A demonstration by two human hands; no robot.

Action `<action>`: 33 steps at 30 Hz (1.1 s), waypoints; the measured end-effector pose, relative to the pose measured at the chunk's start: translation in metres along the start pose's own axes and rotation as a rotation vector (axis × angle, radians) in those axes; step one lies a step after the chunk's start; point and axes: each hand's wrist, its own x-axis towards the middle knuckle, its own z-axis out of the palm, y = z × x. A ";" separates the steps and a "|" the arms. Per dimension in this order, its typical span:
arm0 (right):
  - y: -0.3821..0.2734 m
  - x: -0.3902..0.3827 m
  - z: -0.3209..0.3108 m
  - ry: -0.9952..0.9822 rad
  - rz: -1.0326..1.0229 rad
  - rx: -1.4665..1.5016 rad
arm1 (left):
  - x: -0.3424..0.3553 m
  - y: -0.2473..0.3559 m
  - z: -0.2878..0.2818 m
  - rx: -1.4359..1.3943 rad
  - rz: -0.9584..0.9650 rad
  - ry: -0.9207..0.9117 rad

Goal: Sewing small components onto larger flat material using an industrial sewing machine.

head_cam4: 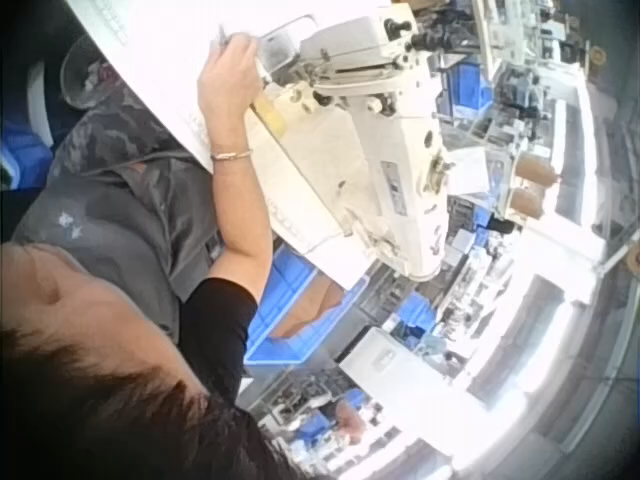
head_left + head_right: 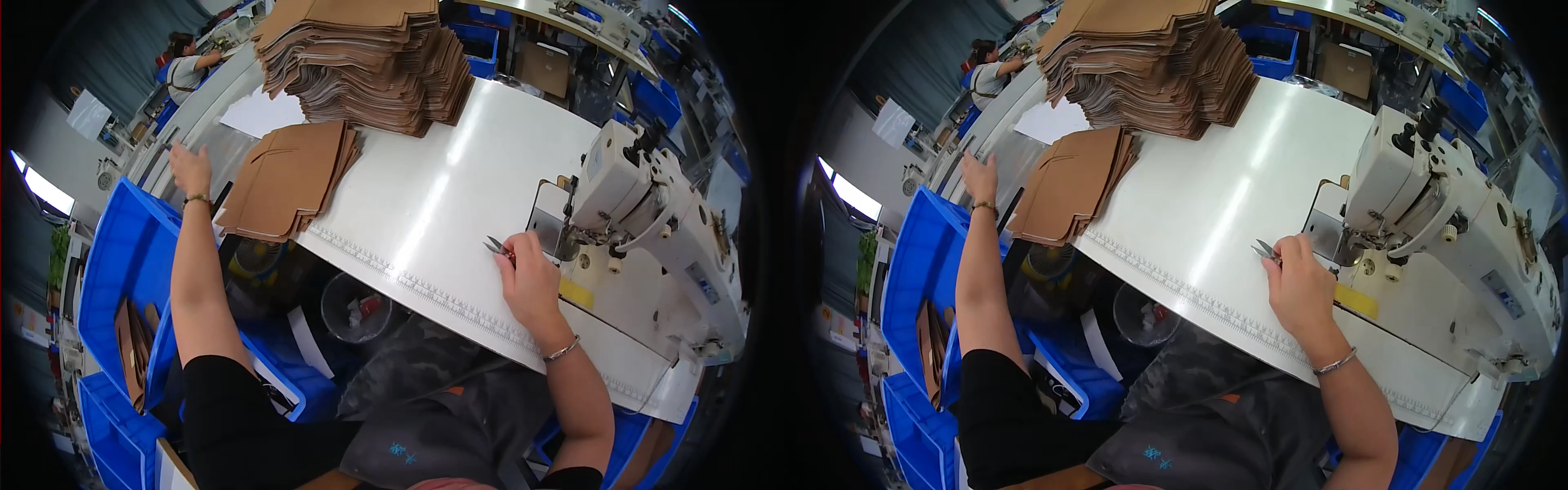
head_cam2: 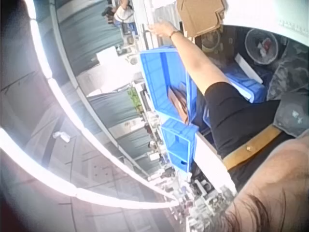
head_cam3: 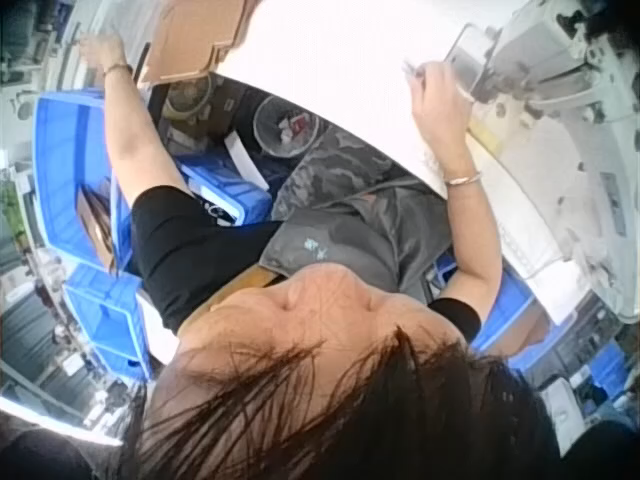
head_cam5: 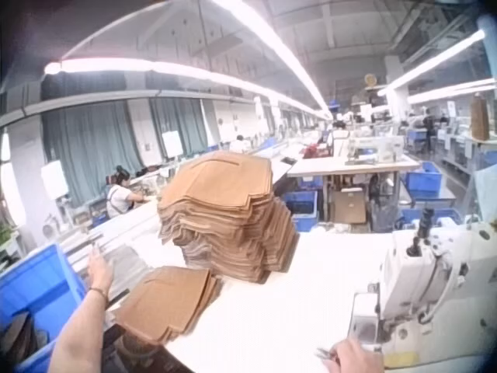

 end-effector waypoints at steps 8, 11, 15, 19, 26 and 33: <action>-0.002 -0.003 0.001 0.003 -0.051 0.002 | -0.032 0.237 -0.094 -0.466 1.005 0.358; -0.002 -0.003 0.002 0.009 -0.055 -0.007 | -0.031 0.296 -0.092 -0.504 1.072 0.362; -0.003 -0.003 0.001 0.000 -0.053 -0.003 | -0.028 0.333 -0.083 -0.292 1.018 0.031; -0.004 -0.003 -0.001 -0.033 -0.046 -0.004 | -0.027 0.337 -0.080 -0.320 0.920 -0.081; -0.002 -0.002 -0.004 -0.064 -0.056 -0.008 | -0.023 0.339 -0.075 -0.378 0.890 -0.014; 0.002 -0.001 0.000 -0.063 -0.063 -0.029 | -0.023 0.345 -0.086 -0.426 0.856 -0.172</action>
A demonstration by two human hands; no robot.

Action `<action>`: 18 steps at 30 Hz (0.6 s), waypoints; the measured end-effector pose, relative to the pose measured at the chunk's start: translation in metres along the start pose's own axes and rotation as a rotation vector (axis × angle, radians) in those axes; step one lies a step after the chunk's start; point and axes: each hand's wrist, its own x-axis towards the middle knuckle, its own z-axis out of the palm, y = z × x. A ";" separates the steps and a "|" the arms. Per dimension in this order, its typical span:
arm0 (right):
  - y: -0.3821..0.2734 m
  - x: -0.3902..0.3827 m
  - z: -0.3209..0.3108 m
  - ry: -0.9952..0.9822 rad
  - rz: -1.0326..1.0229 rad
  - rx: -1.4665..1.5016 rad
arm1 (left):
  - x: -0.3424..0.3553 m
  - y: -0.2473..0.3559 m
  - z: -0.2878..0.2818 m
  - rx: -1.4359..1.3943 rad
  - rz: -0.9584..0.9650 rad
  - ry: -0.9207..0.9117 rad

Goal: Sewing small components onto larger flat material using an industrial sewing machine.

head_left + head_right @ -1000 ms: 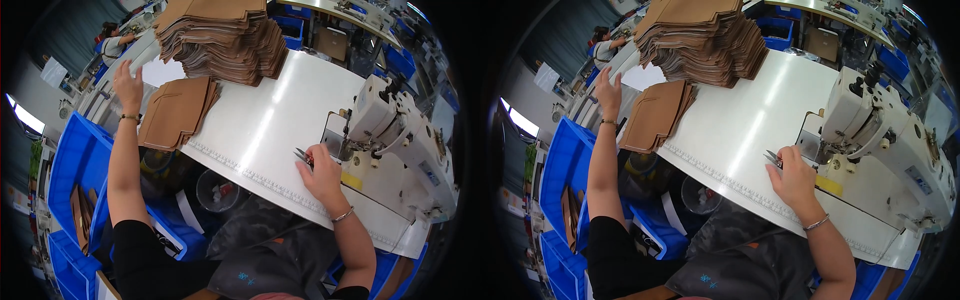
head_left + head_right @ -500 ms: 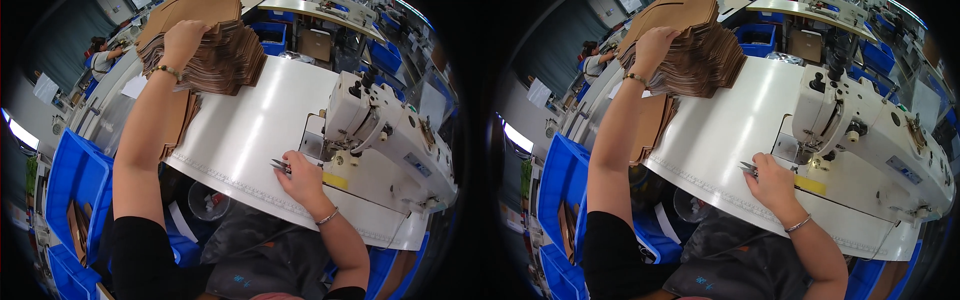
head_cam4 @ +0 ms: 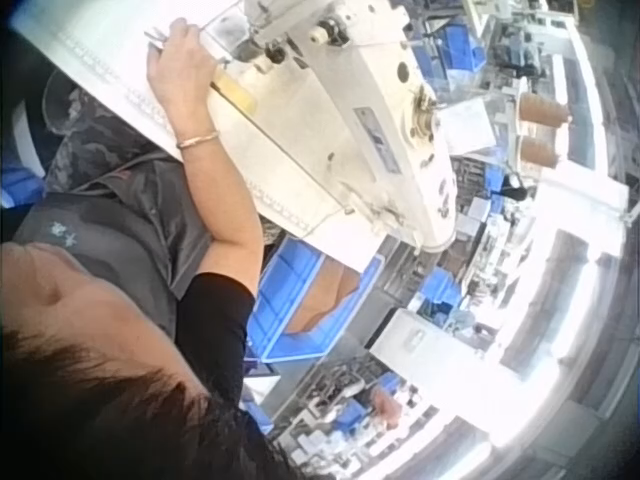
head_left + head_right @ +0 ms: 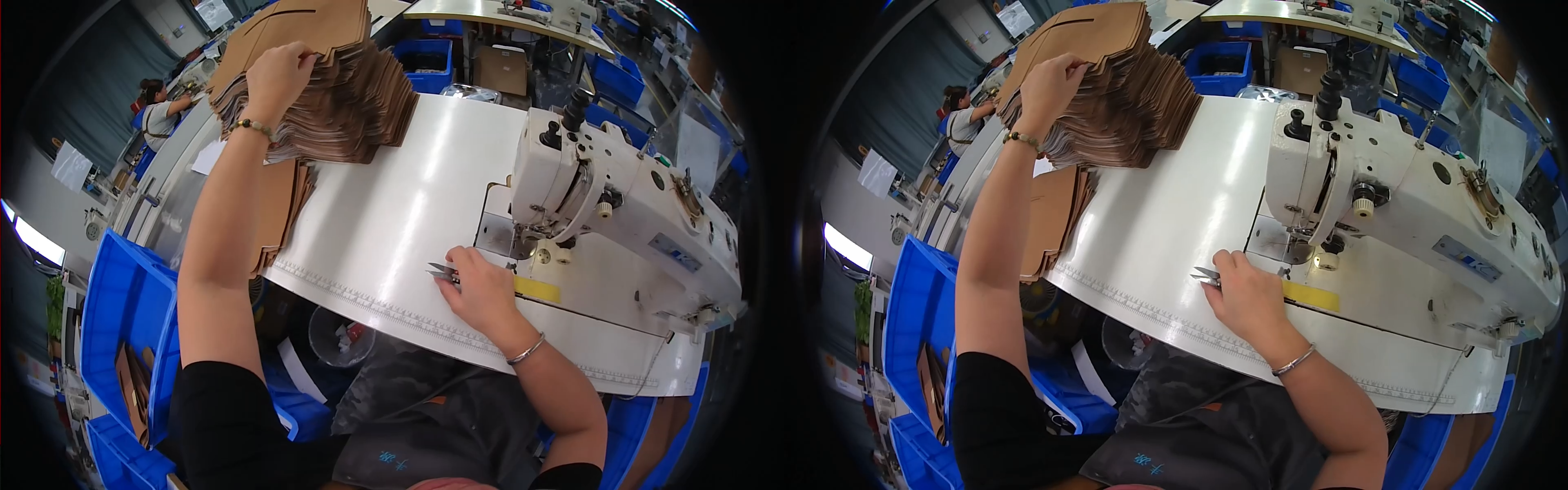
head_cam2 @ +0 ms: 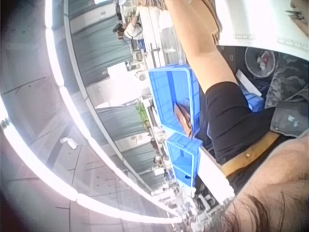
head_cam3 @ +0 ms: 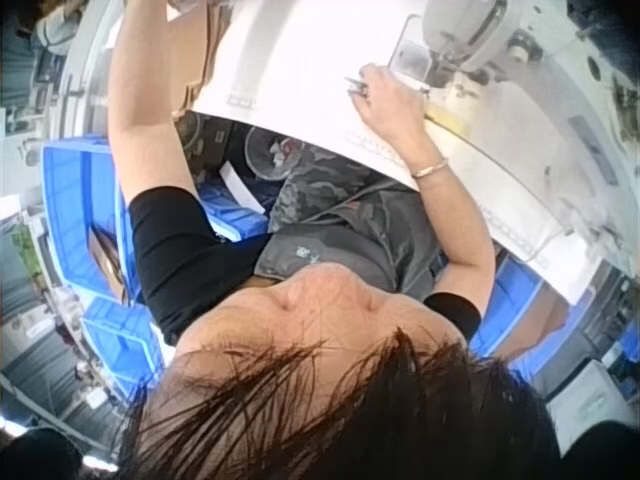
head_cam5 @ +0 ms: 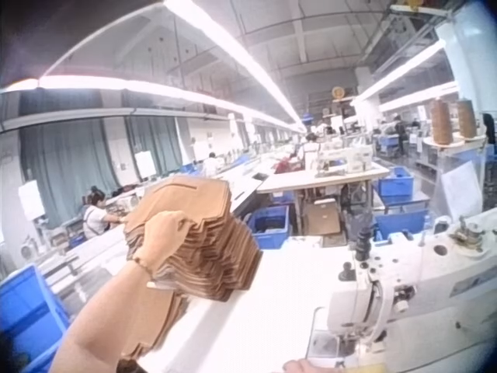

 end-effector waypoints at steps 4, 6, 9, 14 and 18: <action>-0.003 -0.001 -0.001 -0.006 -0.005 0.002 | -0.001 -0.008 0.001 -0.001 0.009 0.028; -0.006 -0.001 0.000 -0.002 -0.011 0.007 | 0.004 -0.014 -0.001 -0.237 -0.255 0.196; -0.008 -0.004 -0.001 0.025 -0.050 0.017 | 0.016 -0.016 -0.018 -0.443 -0.259 0.362; -0.015 -0.007 -0.013 0.241 -0.266 0.033 | -0.033 0.043 -0.053 -0.278 0.295 0.377; -0.017 -0.013 -0.028 0.330 -0.448 -0.159 | -0.139 0.110 -0.058 -0.307 0.414 0.026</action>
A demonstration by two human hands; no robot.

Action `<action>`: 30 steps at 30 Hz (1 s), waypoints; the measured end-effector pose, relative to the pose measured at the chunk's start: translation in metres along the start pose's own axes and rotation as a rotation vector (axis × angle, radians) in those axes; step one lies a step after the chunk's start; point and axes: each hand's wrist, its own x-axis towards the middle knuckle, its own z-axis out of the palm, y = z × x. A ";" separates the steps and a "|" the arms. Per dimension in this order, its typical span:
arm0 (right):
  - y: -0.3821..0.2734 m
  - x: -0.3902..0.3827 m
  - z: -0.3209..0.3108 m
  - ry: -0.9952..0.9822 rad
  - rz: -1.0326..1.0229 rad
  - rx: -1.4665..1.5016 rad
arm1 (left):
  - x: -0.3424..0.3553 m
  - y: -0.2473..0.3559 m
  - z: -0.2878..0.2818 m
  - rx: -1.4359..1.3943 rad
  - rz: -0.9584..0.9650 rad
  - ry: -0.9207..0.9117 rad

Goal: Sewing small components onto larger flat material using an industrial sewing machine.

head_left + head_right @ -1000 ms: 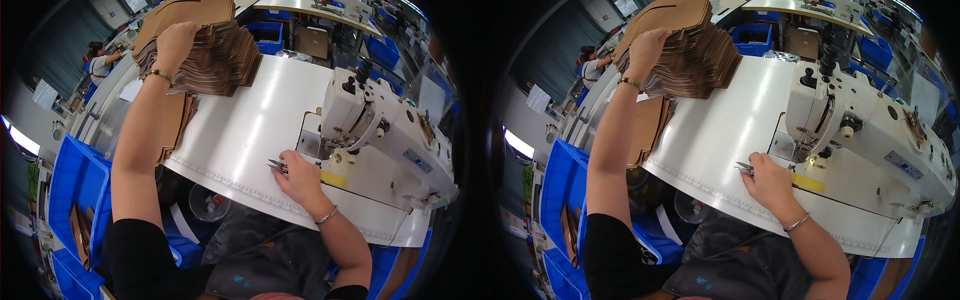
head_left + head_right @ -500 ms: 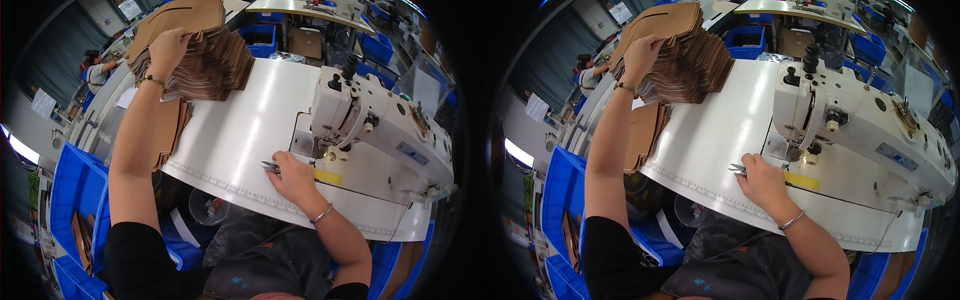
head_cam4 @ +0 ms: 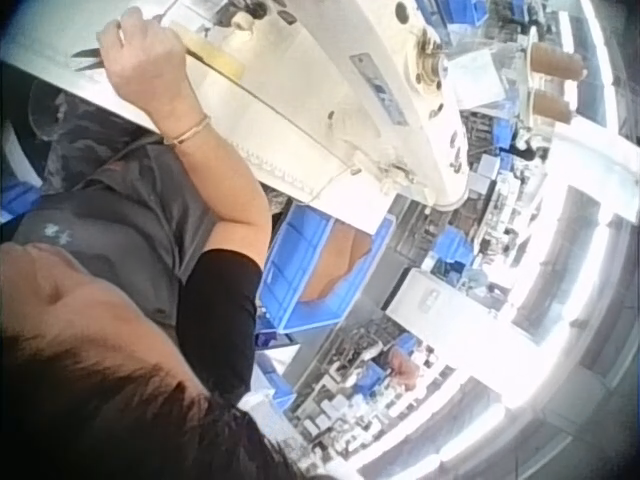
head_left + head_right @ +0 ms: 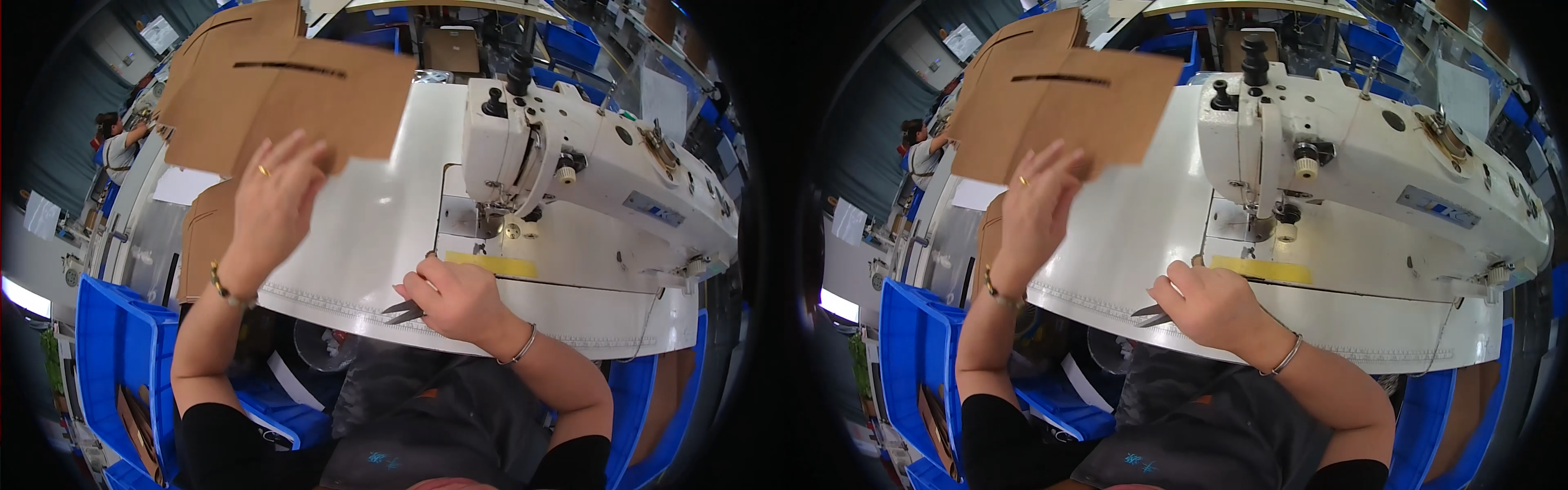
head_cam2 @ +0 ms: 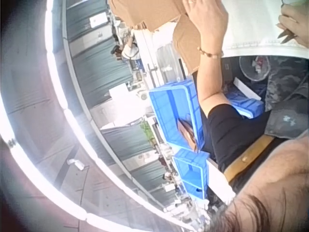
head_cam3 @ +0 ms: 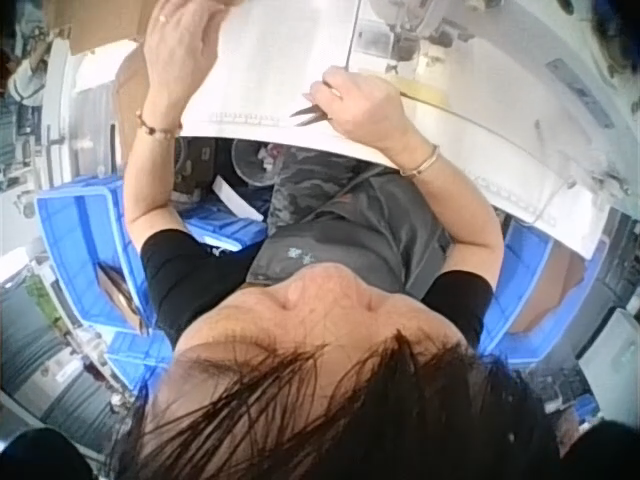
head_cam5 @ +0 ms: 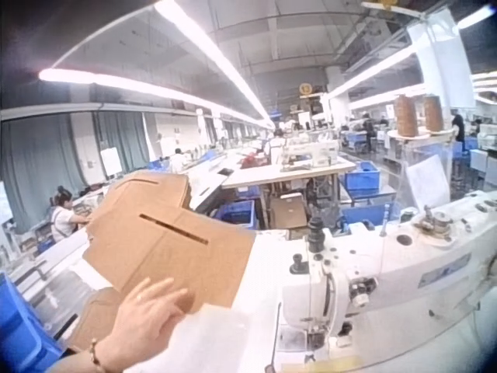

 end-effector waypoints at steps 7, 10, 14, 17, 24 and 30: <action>0.018 -0.025 -0.006 -0.247 -0.154 -0.347 | -0.076 0.087 0.021 -0.459 -0.036 -0.299; 0.027 -0.032 -0.004 -0.246 -0.139 -0.344 | -0.072 0.103 0.023 -0.611 -0.033 -0.321; 0.045 -0.040 -0.018 -0.271 -0.110 -0.338 | -0.068 0.096 0.017 -0.564 0.004 -0.412; 0.060 -0.058 -0.040 -0.336 -0.043 -0.387 | -0.077 0.087 0.021 -0.413 -0.049 -0.487; 0.079 -0.111 -0.102 -0.405 0.161 -0.445 | -0.060 0.103 0.051 -0.386 0.009 -0.578; 0.088 -0.110 -0.150 -0.410 0.277 -0.335 | -0.030 0.124 0.073 -0.357 0.113 -0.562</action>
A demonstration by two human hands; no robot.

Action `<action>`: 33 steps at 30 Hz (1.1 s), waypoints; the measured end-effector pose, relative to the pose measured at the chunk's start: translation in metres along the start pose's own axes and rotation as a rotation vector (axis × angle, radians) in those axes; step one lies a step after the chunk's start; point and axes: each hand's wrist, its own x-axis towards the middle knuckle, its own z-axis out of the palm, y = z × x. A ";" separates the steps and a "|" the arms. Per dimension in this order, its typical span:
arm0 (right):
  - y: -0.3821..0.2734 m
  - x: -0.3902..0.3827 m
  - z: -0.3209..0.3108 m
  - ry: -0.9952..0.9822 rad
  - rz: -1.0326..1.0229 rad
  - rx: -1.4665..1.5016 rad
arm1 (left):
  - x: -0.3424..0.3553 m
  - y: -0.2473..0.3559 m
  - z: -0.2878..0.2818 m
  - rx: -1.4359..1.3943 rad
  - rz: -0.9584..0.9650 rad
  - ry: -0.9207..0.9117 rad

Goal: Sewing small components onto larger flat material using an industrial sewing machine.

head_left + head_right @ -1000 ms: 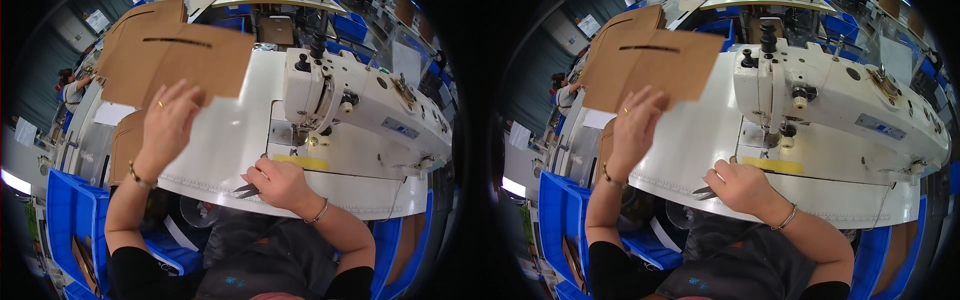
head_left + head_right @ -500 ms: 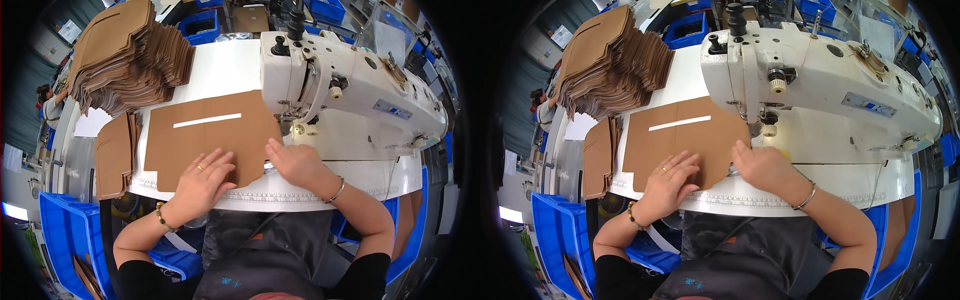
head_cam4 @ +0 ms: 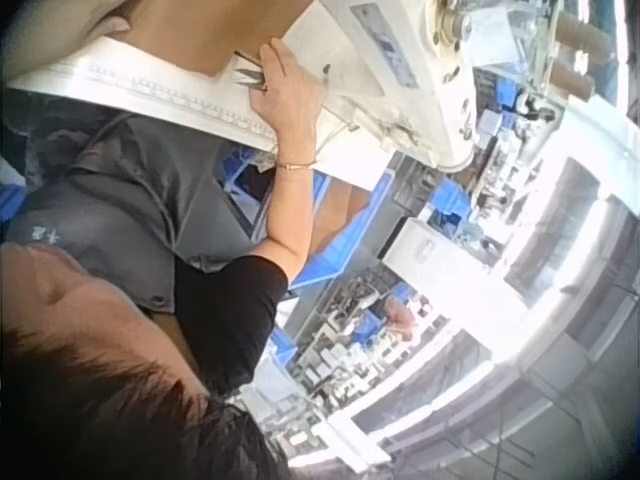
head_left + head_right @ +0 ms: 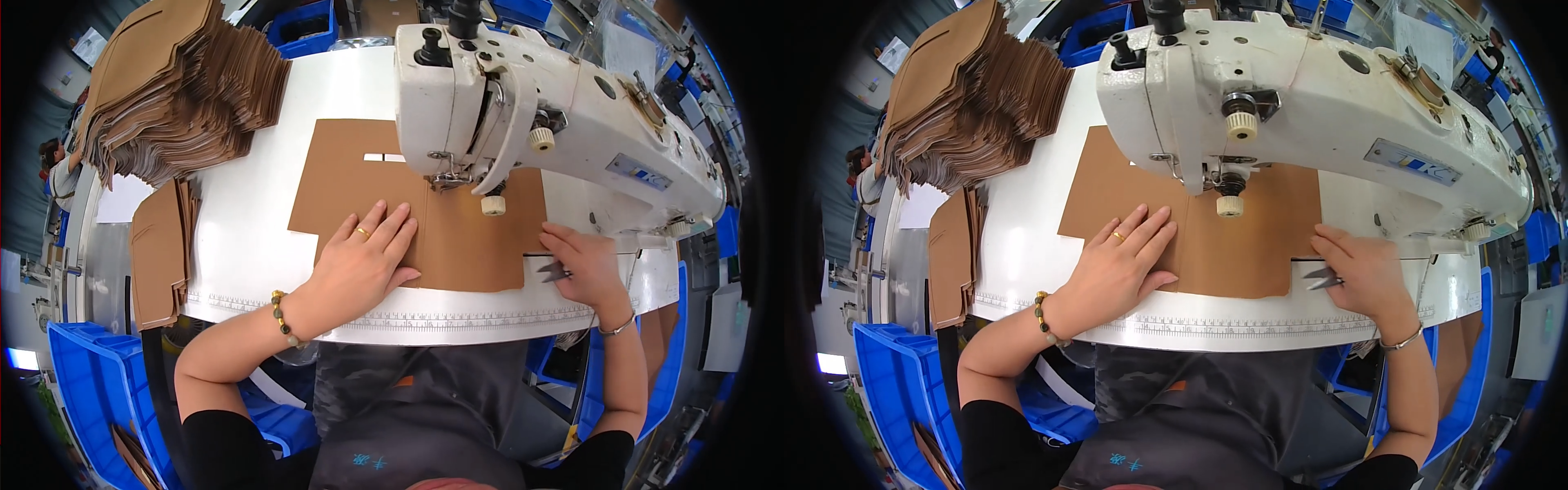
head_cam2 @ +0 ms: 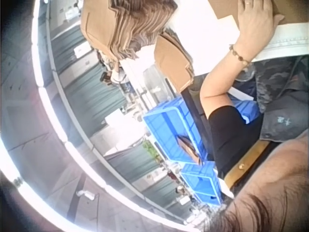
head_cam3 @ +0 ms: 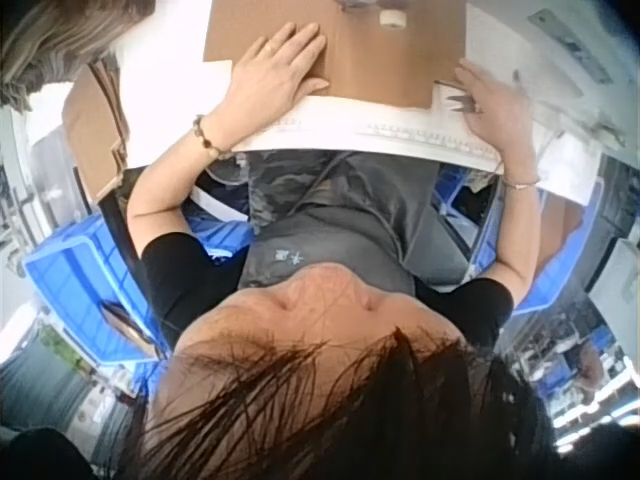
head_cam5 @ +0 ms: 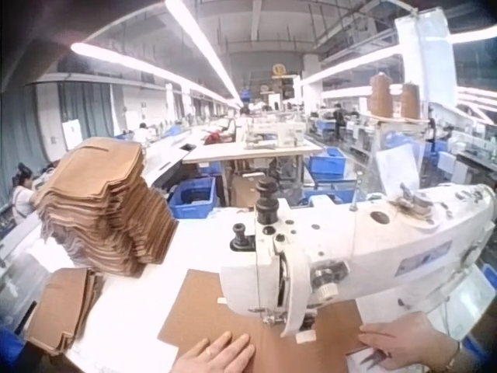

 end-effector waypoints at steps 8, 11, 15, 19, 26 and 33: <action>-0.016 0.045 0.005 0.150 -0.070 -0.028 | 0.019 0.010 0.014 0.224 0.043 0.111; -0.025 0.075 0.036 0.101 -0.106 -0.039 | 0.023 0.014 0.017 0.270 0.053 0.114; -0.016 0.097 0.090 0.256 -0.022 0.178 | 0.026 0.019 0.019 0.256 0.034 0.126; -0.003 0.105 0.113 0.264 -0.153 0.199 | 0.026 0.010 0.015 0.135 0.026 0.216; -0.038 0.097 0.084 0.093 -0.057 0.218 | 0.043 -0.017 0.016 -0.126 0.015 0.370; -0.053 0.087 0.072 -0.001 -0.081 0.180 | 0.061 -0.022 0.027 -0.178 0.089 0.439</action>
